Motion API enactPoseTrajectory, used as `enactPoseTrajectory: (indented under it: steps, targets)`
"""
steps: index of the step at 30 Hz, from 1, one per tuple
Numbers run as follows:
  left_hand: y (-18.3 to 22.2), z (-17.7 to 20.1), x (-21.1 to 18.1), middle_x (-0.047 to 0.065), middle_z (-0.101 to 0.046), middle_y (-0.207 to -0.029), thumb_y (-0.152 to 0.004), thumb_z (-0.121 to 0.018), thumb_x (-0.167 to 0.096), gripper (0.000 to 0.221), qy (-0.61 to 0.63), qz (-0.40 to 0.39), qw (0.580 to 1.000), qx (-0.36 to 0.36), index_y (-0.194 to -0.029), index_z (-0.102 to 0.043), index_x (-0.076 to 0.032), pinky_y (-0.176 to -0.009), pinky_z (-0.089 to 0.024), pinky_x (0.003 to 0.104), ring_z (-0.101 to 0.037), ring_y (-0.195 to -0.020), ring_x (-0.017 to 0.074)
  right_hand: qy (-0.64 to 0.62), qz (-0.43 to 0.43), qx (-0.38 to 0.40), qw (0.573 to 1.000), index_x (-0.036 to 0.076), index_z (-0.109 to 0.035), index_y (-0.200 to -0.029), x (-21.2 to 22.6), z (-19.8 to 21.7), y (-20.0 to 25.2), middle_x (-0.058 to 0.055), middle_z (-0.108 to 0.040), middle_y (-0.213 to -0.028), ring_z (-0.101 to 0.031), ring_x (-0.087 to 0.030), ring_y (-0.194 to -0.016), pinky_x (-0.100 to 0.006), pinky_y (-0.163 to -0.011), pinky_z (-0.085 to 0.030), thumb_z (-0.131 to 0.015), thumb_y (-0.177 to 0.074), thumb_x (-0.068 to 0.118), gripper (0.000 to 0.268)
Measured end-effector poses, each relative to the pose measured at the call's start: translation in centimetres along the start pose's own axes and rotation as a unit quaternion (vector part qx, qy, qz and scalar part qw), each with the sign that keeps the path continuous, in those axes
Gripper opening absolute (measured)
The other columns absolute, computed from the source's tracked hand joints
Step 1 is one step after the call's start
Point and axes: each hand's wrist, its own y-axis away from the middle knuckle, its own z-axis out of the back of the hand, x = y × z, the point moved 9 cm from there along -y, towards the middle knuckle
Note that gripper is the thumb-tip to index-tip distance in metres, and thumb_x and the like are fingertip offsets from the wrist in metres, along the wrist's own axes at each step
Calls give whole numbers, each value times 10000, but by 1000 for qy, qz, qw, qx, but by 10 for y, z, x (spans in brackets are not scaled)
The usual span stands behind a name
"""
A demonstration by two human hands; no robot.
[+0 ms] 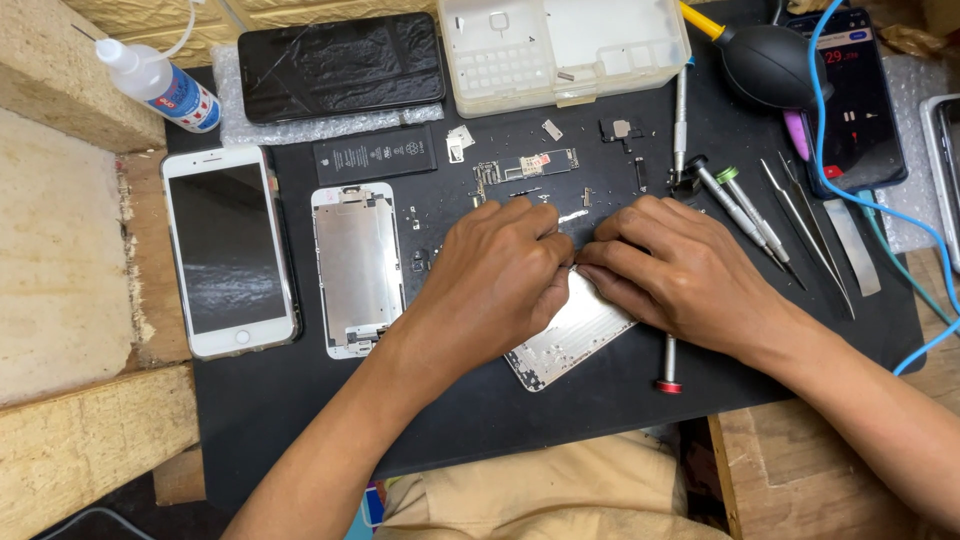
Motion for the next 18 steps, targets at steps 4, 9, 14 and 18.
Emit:
enactPoseTrajectory:
  steps: [4,9,14,18]
  targets:
    - [0,0,0,58,-564,-768,-866,-679,-129,162,-1,3,1000,-3,-711,-640,-100,-634,-423,450,-568,-742,300,26,7,0,1000,4,-682,-999,2,1,1,-121,-629,-960,-563,-297,-787,-393,-675,-451,-689,-1020,116,114]
    - [0,-3,-2,71,-567,-768,-846,-690,-118,157,3,0,1000,-1,-699,-643,-88,-630,-433,464,-576,-753,319,57,6,15,998,18,-682,-1026,1,-4,4,-115,-624,-972,-566,-297,-798,-394,-688,-448,-668,-1031,134,117]
    - [0,-3,-3,68,-560,-761,-853,-700,-89,168,5,-4,1000,-4,-698,-636,-84,-638,-433,443,-563,-735,305,55,-2,15,998,14,-676,-1037,0,-5,7,-124,-626,-997,-583,-304,-810,-400,-692,-465,-669,-1026,120,106]
    - [1,-2,-3,68,-557,-756,-841,-693,-83,164,3,-5,1000,-15,-691,-628,-85,-627,-430,448,-562,-729,313,27,-12,12,999,9,-684,-1087,-2,-2,7,-132,-639,-1001,-581,-306,-798,-405,-715,-492,-677,-1011,85,107]
